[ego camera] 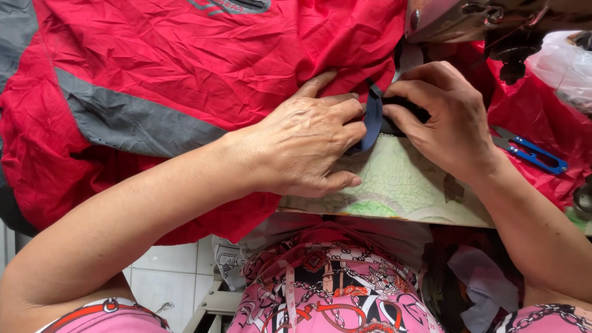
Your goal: A person is repairing a red jacket by sewing a zipper or reinforcement strip onto it using an industrial sewing machine.
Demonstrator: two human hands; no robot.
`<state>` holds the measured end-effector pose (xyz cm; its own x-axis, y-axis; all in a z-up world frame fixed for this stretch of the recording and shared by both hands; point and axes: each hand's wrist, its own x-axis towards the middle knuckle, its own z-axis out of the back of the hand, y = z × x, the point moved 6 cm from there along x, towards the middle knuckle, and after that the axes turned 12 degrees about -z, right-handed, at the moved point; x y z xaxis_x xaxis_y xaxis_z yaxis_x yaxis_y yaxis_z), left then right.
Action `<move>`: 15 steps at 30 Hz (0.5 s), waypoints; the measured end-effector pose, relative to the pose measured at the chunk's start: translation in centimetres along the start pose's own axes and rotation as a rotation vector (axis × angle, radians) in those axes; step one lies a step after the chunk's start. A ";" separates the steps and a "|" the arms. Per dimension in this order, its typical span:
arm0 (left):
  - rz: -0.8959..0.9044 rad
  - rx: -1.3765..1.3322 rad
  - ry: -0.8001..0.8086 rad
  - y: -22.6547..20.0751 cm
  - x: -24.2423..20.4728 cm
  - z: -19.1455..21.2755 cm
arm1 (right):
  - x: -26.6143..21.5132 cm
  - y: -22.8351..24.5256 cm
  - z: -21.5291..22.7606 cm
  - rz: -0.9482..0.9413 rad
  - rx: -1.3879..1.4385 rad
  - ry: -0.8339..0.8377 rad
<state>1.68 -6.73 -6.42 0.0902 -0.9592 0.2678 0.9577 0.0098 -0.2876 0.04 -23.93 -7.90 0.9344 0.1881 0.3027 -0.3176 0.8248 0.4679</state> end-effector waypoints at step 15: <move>-0.014 0.018 0.045 0.3 -0.1 0.1 | 1.0 0.5 -1.5 -0.034 0.118 0.028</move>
<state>2.04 -6.60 -6.42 0.0650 -0.9710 0.2302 0.9636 0.0011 -0.2674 1.07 -22.56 -8.62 0.9486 0.1774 0.2621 -0.3009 0.7626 0.5726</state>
